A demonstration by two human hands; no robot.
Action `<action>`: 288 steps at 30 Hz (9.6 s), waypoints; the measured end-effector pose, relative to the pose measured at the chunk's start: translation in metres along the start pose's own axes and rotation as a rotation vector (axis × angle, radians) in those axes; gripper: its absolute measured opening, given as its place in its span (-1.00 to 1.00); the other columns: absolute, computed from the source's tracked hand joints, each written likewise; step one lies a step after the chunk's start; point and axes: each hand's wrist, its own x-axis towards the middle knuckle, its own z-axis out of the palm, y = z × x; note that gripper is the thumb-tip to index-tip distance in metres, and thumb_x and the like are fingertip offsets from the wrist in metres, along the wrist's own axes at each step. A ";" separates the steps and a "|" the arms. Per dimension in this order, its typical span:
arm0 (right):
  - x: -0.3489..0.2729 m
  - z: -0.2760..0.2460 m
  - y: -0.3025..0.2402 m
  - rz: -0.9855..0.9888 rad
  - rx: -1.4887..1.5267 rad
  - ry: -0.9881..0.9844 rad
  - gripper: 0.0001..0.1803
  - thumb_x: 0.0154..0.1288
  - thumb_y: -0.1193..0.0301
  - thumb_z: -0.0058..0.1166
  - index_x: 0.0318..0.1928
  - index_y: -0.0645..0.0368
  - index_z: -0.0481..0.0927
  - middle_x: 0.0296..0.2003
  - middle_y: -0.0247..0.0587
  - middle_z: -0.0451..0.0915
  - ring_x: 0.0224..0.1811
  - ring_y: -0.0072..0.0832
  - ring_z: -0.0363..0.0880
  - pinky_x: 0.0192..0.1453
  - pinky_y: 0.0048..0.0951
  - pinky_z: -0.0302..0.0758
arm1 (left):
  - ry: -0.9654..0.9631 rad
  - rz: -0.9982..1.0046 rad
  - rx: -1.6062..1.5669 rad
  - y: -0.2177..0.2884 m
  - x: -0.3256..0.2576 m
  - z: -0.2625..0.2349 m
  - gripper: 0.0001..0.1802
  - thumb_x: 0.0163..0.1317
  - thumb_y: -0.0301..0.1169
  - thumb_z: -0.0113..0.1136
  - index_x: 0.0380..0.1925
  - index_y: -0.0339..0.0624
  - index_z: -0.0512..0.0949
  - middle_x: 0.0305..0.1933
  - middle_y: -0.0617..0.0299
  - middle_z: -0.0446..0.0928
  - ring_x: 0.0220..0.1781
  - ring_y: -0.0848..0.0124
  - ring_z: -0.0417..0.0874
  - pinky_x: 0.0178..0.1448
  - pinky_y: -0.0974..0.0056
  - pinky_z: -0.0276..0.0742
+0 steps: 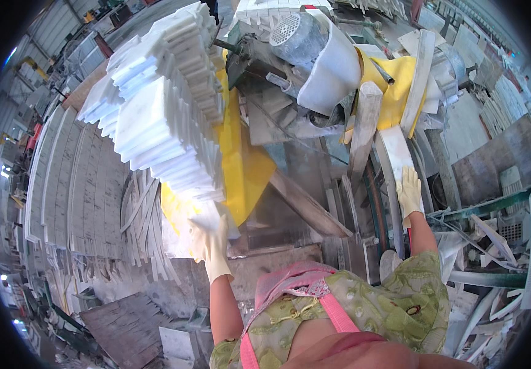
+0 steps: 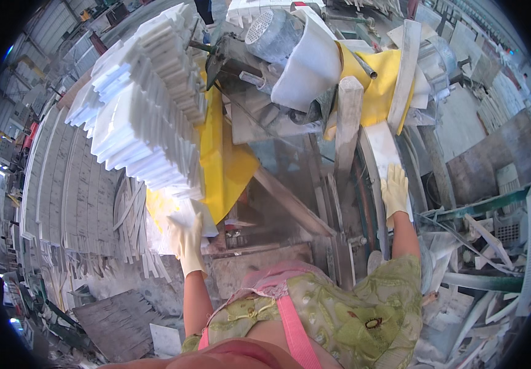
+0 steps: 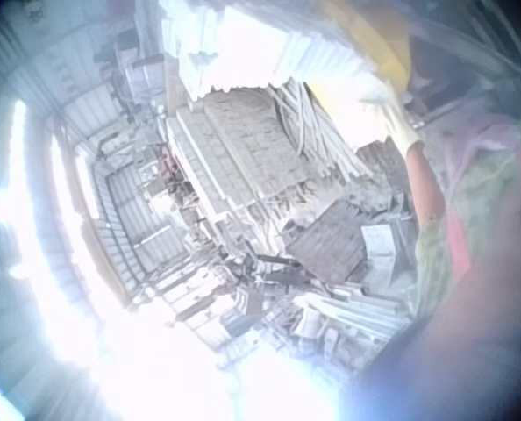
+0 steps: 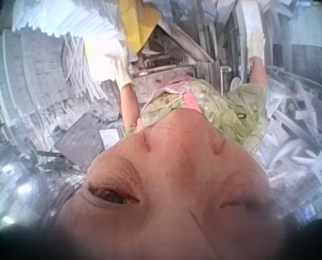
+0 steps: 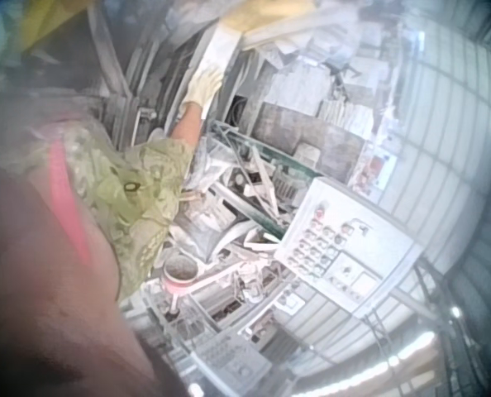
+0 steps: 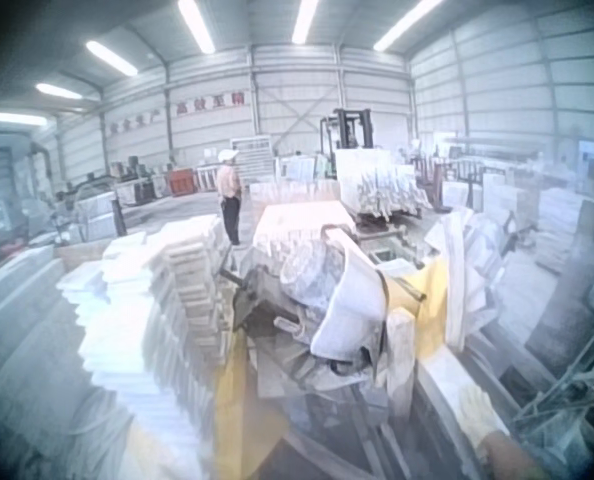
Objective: The person repeatedly picks up white foam sheets from a conveyor belt and stacks them onto a yellow tray. The person uses both hands to handle the sheets and align them in a pile.
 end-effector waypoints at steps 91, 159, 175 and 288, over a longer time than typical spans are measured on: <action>-0.148 -0.069 0.040 -0.263 -0.105 0.269 -0.26 0.21 0.41 0.19 0.41 0.25 0.33 0.40 -0.02 0.38 0.49 -0.24 0.29 0.58 -0.17 0.17 | -0.127 0.002 -0.599 0.003 -0.018 -0.002 -0.26 0.16 -0.11 0.45 0.21 -0.34 0.43 0.12 -0.03 0.55 0.07 0.19 0.61 0.11 0.11 0.63; -0.052 -0.048 -0.022 -0.021 0.974 0.264 -0.54 0.45 0.12 0.05 0.11 0.22 0.65 0.03 0.04 0.68 0.14 -0.09 0.62 0.22 -0.21 0.50 | 0.045 0.222 -0.150 -0.001 0.000 0.009 0.07 -0.03 0.14 0.44 0.26 -0.53 0.32 0.22 -0.30 0.50 0.29 -0.08 0.49 0.34 0.07 0.38; -0.032 -0.020 0.010 -0.241 0.178 0.284 -0.42 0.38 0.13 0.08 0.30 0.15 0.47 0.36 -0.02 0.42 0.45 -0.18 0.31 0.53 -0.20 0.20 | -0.040 0.063 -0.357 0.015 -0.025 -0.003 0.06 0.08 -0.03 0.44 0.46 -0.39 0.19 0.48 -0.07 0.25 0.45 0.10 0.31 0.47 0.12 0.25; -0.380 -0.240 0.425 1.371 0.667 0.998 -0.46 0.34 0.39 -0.06 0.34 -0.06 0.40 -0.50 -0.19 0.54 -0.56 -0.45 0.46 -0.50 -0.31 0.35 | -0.165 0.106 -0.556 0.025 -0.052 -0.017 -0.30 0.24 -0.06 0.37 0.20 -0.33 0.42 0.05 0.05 0.60 0.03 0.24 0.62 0.17 0.10 0.55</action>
